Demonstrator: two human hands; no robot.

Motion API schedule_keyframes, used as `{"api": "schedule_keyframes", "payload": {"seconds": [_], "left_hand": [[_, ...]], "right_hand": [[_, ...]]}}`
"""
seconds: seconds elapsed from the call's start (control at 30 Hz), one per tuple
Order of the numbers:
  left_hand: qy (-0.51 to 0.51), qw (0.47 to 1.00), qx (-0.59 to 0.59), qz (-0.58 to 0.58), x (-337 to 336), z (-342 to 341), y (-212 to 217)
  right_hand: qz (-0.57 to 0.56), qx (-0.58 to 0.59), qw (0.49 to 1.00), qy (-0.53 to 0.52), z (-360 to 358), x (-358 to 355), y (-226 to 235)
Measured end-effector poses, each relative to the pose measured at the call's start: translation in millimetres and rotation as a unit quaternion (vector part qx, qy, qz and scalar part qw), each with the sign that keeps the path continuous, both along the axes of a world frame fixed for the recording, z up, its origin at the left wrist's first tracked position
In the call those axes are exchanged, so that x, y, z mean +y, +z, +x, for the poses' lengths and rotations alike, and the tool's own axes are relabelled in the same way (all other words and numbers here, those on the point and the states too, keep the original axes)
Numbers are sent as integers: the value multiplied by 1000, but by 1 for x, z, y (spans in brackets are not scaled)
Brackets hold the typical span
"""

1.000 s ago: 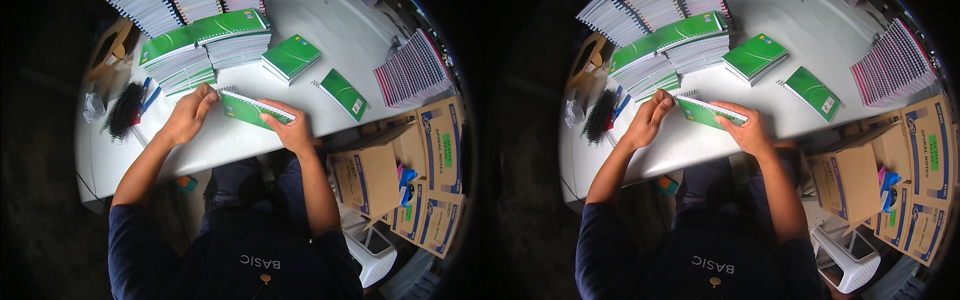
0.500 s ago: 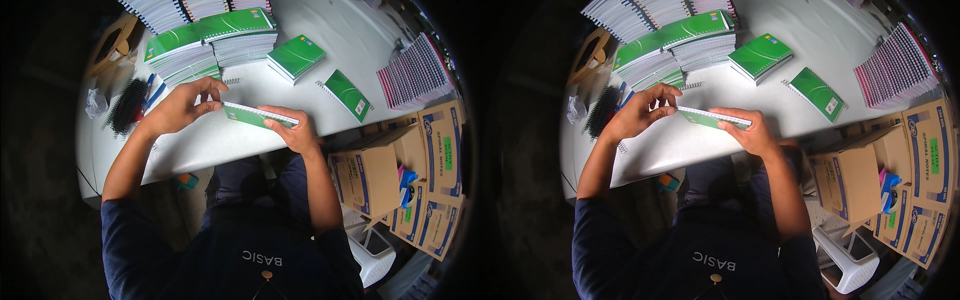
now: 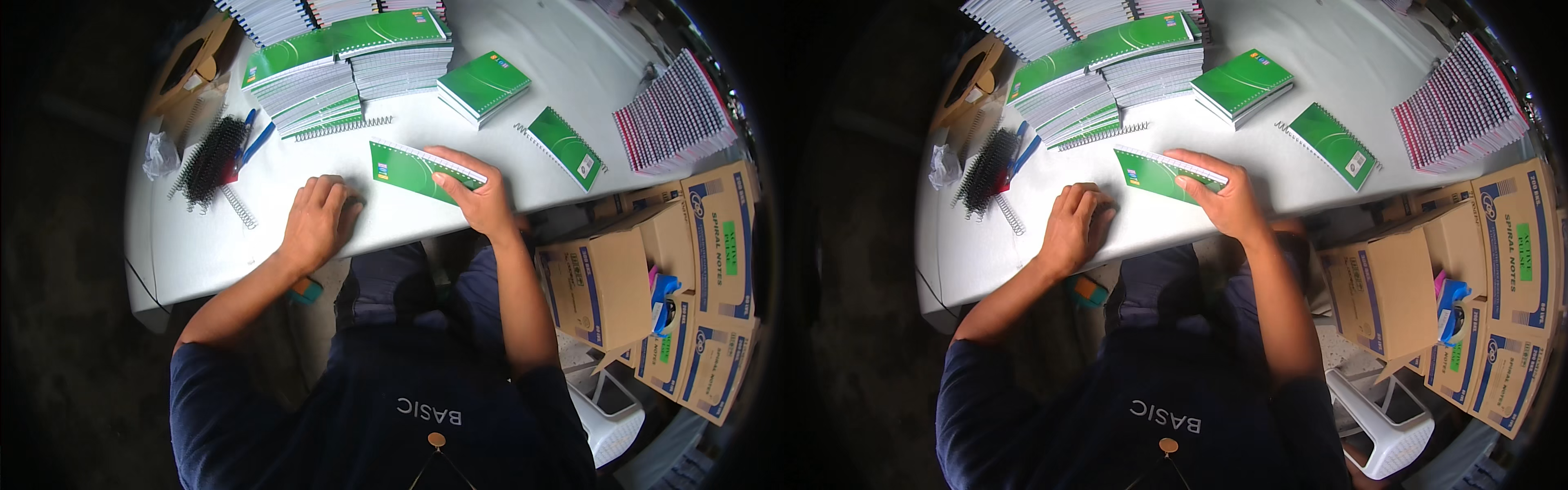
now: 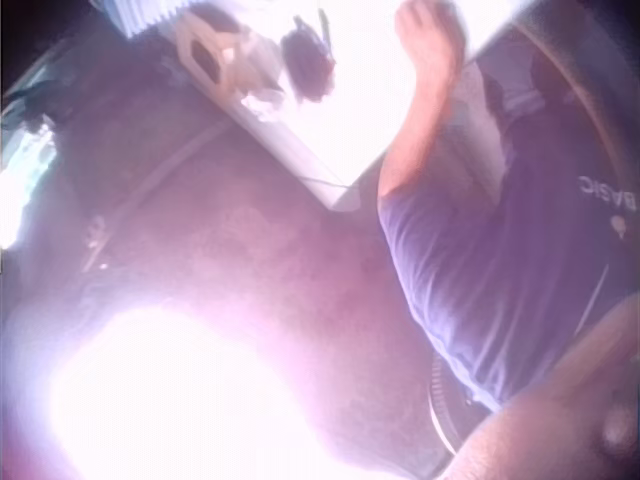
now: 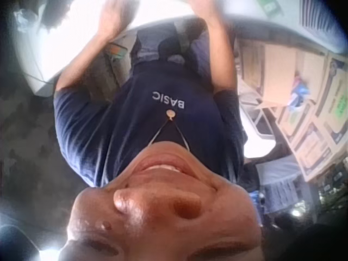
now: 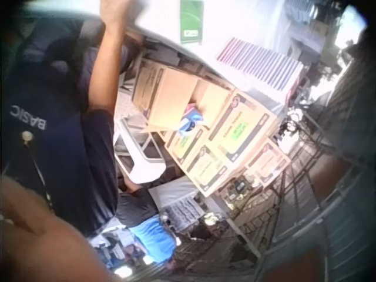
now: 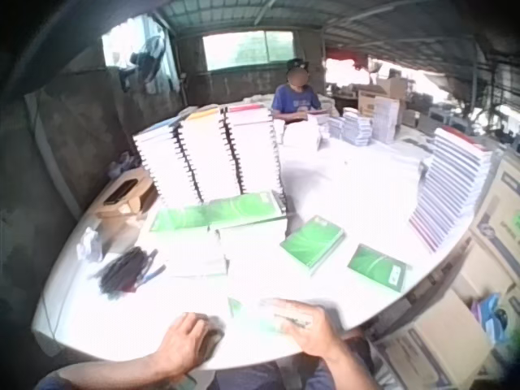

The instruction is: The person manually threads a plastic spiral through the punched holes of small green notebooks and folds the end of the wire to secure the binding.

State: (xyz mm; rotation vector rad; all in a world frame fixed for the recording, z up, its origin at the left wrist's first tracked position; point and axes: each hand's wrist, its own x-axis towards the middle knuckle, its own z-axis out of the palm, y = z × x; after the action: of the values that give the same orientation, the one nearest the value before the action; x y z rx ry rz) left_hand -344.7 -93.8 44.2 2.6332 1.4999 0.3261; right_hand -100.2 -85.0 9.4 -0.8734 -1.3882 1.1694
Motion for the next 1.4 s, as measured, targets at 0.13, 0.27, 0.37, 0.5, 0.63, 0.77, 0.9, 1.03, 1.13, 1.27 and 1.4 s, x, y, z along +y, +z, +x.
{"api": "schedule_keyframes", "payload": {"seconds": [0.13,0.27,0.37,0.5,0.63,0.77,0.9,1.03,1.13,1.27,1.4], "left_hand": [[52,922,-352,-153,24,-17,-2],[50,921,-308,-233,41,-14,12],[-35,944,-275,-176,44,-7,17],[-11,952,-233,-200,49,-8,16],[-47,951,-252,-175,52,-12,13],[-60,943,-268,-187,52,-9,14],[-23,934,-279,-222,58,-7,20],[32,874,-328,-357,68,-9,31],[-107,867,-353,-335,70,-8,40],[-181,964,-174,-91,65,-4,54],[-152,963,-101,-196,57,-1,64]], "right_hand": [[7,-8,1000,11,2,0,2],[-9,-14,1000,13,3,-2,3],[-9,-20,1000,7,3,-2,2],[40,-29,999,5,2,-2,0],[39,-27,999,6,1,-2,-1],[48,-30,998,-2,0,-2,-2],[48,-30,998,0,1,-2,-3],[44,-46,998,19,2,-3,-3],[53,-41,998,23,1,-4,-2],[55,-50,997,26,1,-5,1],[29,-58,997,40,2,-6,2]]}}
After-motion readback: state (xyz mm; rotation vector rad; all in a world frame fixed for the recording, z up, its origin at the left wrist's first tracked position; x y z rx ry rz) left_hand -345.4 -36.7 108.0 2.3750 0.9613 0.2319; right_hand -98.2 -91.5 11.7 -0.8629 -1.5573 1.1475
